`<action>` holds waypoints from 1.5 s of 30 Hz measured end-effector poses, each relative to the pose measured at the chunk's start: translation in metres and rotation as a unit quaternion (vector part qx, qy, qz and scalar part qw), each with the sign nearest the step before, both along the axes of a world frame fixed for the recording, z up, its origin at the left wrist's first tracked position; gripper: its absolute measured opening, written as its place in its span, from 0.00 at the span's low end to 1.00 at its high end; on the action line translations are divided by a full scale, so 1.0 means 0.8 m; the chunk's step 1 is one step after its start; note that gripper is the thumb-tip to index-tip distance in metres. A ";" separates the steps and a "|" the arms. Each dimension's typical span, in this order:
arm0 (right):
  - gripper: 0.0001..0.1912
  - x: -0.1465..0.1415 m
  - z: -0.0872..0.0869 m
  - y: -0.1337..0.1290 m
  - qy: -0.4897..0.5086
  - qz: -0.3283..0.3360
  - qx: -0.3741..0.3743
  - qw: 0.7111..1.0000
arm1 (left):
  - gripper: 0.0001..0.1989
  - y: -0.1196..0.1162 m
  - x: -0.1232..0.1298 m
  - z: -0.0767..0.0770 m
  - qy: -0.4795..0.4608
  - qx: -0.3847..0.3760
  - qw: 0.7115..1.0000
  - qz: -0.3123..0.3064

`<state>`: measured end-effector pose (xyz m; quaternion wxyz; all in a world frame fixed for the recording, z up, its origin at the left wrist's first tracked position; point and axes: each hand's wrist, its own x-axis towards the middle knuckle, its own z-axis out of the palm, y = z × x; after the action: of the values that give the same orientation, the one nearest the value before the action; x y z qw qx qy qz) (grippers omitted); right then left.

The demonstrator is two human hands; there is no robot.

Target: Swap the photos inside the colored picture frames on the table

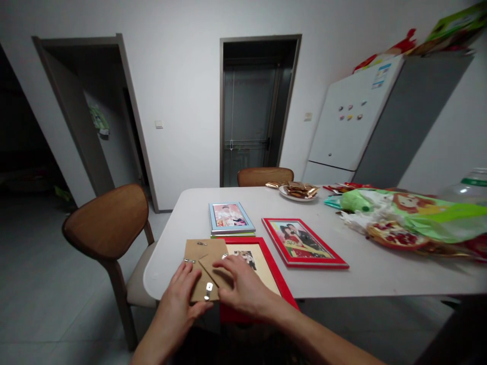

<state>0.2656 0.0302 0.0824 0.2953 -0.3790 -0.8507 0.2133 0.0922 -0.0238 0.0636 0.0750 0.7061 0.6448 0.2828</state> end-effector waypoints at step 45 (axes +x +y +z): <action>0.17 0.087 -0.040 0.052 -0.212 -0.163 0.100 0.958 | 0.30 0.027 0.081 -0.037 0.025 -0.052 0.989 -0.139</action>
<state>0.3349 0.0718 0.0505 0.1753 -0.5181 -0.8372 -0.0090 0.1571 -0.0023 0.0337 0.1340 0.7906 0.5561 0.2186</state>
